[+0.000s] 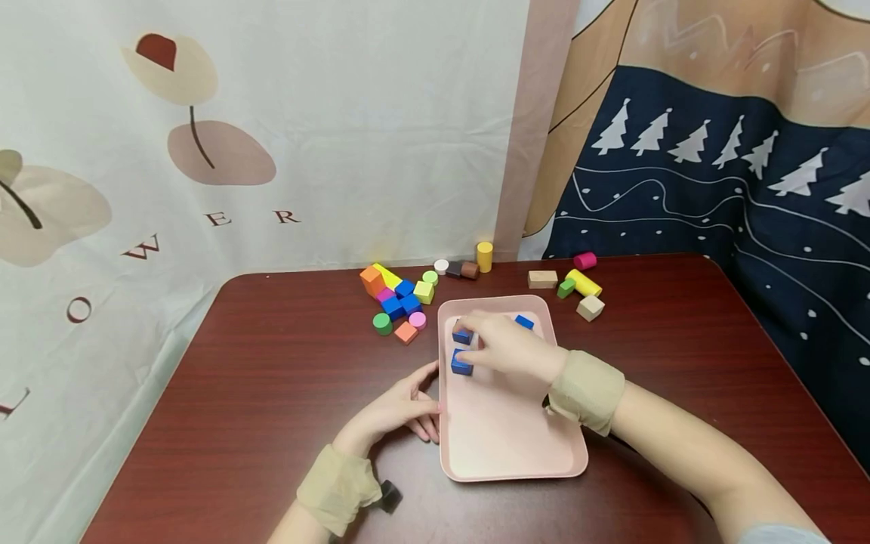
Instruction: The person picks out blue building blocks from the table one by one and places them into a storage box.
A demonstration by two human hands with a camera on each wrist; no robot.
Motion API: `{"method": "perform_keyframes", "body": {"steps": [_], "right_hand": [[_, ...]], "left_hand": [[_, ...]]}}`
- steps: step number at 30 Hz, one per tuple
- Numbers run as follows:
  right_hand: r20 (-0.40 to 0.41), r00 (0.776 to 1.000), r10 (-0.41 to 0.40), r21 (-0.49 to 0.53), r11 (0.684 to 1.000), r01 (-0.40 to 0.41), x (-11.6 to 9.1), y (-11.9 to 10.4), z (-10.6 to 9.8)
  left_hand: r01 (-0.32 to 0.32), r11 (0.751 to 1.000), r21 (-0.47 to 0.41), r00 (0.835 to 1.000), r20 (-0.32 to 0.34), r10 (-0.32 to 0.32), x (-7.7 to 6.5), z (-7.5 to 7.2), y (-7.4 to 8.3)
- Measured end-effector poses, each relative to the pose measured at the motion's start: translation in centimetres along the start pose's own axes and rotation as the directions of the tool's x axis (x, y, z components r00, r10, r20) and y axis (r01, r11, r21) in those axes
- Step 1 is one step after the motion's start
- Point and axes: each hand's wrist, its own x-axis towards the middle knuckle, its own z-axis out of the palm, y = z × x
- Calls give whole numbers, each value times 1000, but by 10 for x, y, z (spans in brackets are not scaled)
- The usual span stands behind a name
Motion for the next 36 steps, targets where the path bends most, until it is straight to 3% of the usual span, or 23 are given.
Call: {"method": "perform_keyframes", "body": {"steps": [5, 12, 18, 29, 36], "right_hand": [[-99, 995, -14, -46, 999, 10, -9, 0, -24], [-208, 972, 105, 8, 994, -106, -30, 11, -53], [-282, 947, 157, 41, 988, -152, -46, 25, -61], [-291, 902, 318, 163, 946, -281, -75, 57, -52], [-177, 921, 346, 264, 919, -294, -90, 80, -38]], "left_hand": [[15, 1000, 3, 1000, -11, -15, -1, 0, 1], [9, 1000, 5, 1000, -8, -9, -1, 0, 3], [6, 1000, -9, 1000, -6, -7, 0, 1, 2], [7, 1000, -14, 1000, -3, -7, -1, 2, 1], [8, 1000, -5, 1000, -10, -8, -1, 2, 2]]}}
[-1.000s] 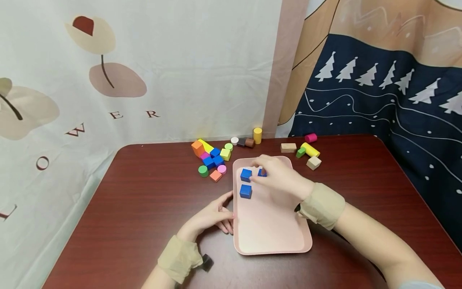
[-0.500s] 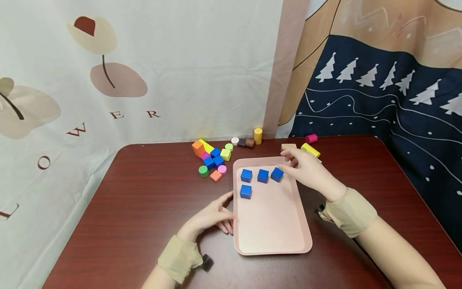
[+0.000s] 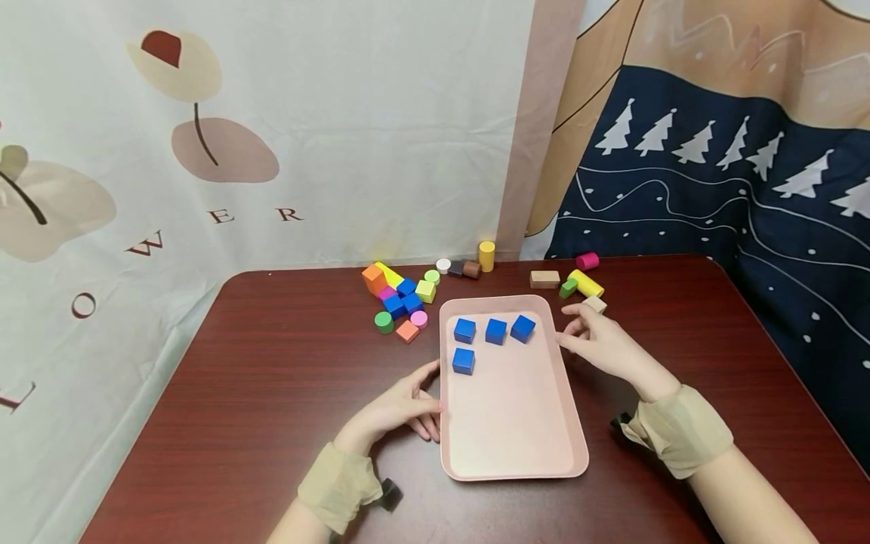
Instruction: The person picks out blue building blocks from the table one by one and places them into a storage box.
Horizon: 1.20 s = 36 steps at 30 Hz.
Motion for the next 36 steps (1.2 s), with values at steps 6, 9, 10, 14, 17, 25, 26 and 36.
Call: {"method": "perform_keyframes", "body": {"steps": [6, 9, 10, 14, 17, 25, 26, 36], "right_hand": [[124, 992, 24, 215, 975, -50, -4, 22, 11], [153, 988, 13, 286, 957, -56, -5, 30, 16], [157, 988, 11, 303, 951, -58, -6, 31, 17], [170, 985, -4, 357, 932, -58, -6, 36, 22], [189, 982, -28, 397, 916, -50, -7, 39, 24], [236, 968, -85, 449, 893, -31, -8, 45, 28], [241, 967, -81, 454, 890, -39, -8, 46, 28], [267, 961, -67, 514, 854, -83, -7, 51, 32]], "left_hand": [[4, 1000, -1, 1000, 1, -4, 0, 0, 0], [3, 1000, 2, 1000, 2, -3, 0, -1, 1], [2, 1000, 3, 1000, 2, -2, 0, -1, 1], [3, 1000, 4, 1000, 4, -3, 0, -1, 1], [4, 1000, 5, 1000, 2, -4, 0, -1, 0], [3, 1000, 6, 1000, -2, -3, 1, -1, -1], [4, 1000, 6, 1000, -3, -4, 1, -1, -2], [24, 999, 43, 1000, 5, -25, 0, -1, 4]]}}
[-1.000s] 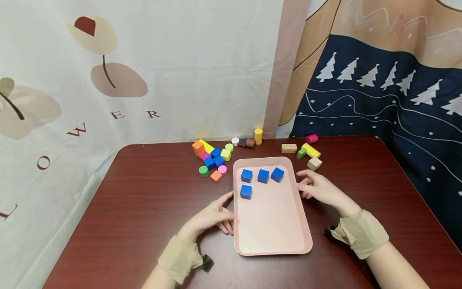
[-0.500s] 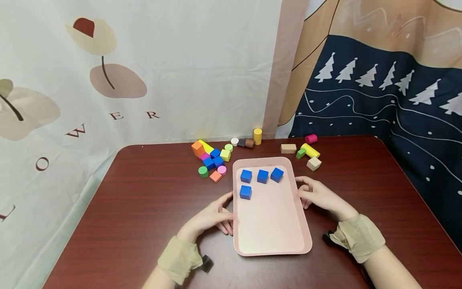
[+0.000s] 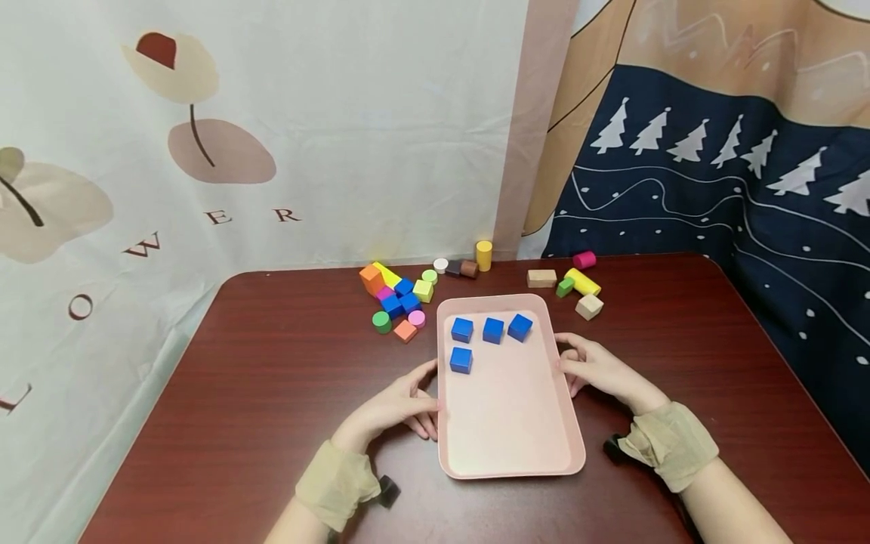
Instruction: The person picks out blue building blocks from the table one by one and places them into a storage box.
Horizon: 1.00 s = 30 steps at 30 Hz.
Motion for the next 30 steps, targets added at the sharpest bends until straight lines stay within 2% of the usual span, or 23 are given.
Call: {"method": "perform_keyframes", "body": {"steps": [5, 9, 13, 16, 20, 24, 27, 30], "right_hand": [[1, 1000, 8, 26, 1000, -8, 1, 1, -1], [-3, 1000, 10, 33, 999, -9, 1, 0, -1], [-1, 1000, 3, 41, 999, -3, 1, -1, 0], [1, 1000, 4, 46, 999, -4, 1, -1, 0], [1, 1000, 16, 45, 999, -16, 0, -2, 0], [-2, 1000, 27, 48, 998, -27, 0, -1, 1], [-2, 1000, 27, 53, 998, -27, 0, -1, 1], [-1, 1000, 28, 56, 998, -28, 0, 0, 1]], "left_hand": [[15, 999, 51, 1000, 2, -15, 0, -6, 5], [6, 992, 128, 1000, -26, -3, -2, -16, 16], [0, 978, 209, 995, -99, 21, -5, -29, 34], [27, 964, 265, 981, -192, 25, -8, -38, 49], [47, 931, 363, 950, -303, 70, -8, -49, 65], [47, 881, 470, 911, -382, 155, -5, -58, 76], [81, 831, 551, 867, -449, 213, -1, -63, 82], [109, 772, 626, 815, -502, 292, 4, -66, 83]]}}
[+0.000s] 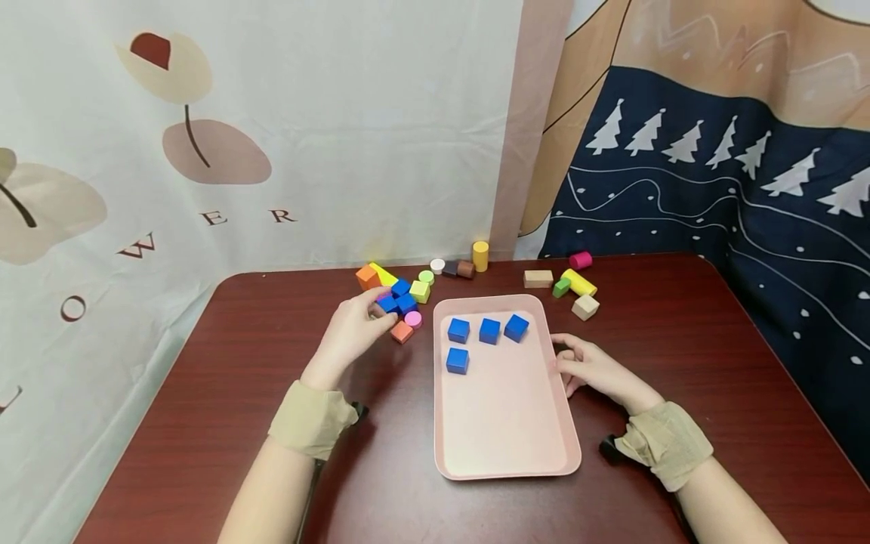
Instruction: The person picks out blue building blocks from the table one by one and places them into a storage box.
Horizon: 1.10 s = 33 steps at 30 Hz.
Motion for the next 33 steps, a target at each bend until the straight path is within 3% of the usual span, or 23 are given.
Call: {"method": "perform_keyframes", "body": {"steps": [5, 13, 22, 33], "right_hand": [[3, 1000, -4, 0, 1000, 4, 0, 1, 0], [5, 1000, -14, 2, 1000, 14, 0, 3, -1], [3, 1000, -26, -7, 1000, 26, 0, 5, -1], [-12, 1000, -12, -20, 1000, 11, 0, 4, -2]], "left_hand": [[-50, 995, 87, 991, -117, 60, 12, 5, -4], [-54, 966, 251, 979, -175, 101, 32, 19, -20], [-17, 954, 298, 982, -173, 72, 39, 31, -37], [18, 953, 303, 992, -124, 21, 45, 32, -38]]}}
